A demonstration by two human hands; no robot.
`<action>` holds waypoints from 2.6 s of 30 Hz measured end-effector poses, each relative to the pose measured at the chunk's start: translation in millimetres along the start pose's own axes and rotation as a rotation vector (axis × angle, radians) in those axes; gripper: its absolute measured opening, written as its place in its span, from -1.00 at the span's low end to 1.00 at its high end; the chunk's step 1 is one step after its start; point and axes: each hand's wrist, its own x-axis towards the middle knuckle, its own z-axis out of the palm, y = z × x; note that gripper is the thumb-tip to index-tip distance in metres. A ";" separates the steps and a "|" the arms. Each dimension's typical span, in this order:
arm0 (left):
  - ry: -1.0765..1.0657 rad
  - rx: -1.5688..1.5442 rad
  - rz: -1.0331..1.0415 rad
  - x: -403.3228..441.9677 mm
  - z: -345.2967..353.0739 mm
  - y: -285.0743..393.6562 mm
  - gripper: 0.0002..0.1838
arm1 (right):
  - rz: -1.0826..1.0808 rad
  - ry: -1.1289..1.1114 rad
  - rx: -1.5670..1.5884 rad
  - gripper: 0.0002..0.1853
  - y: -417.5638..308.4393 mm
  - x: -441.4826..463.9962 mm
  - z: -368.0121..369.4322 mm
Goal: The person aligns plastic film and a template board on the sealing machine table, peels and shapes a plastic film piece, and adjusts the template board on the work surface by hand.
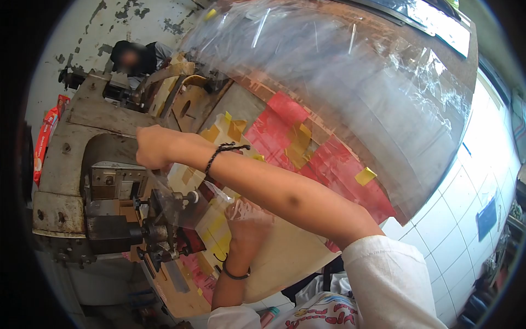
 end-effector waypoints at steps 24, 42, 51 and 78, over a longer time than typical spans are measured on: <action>-0.115 -0.118 -0.095 1.7 -16.6 7.3 -0.65 | 0.050 -0.069 -0.003 -0.59 -2.2 2.7 -3.9; -0.035 -0.203 -0.112 4.0 -16.7 12.0 -0.69 | 0.077 -0.145 -0.039 -0.47 -3.5 2.8 -9.1; -0.022 -0.173 -0.106 8.2 -22.3 14.0 -0.34 | 0.093 -0.245 -0.046 -0.47 -1.8 0.8 -24.6; -0.093 -0.123 -0.190 12.7 -37.8 25.1 -0.23 | 0.212 -0.229 -0.209 -0.68 -19.8 -67.7 -128.7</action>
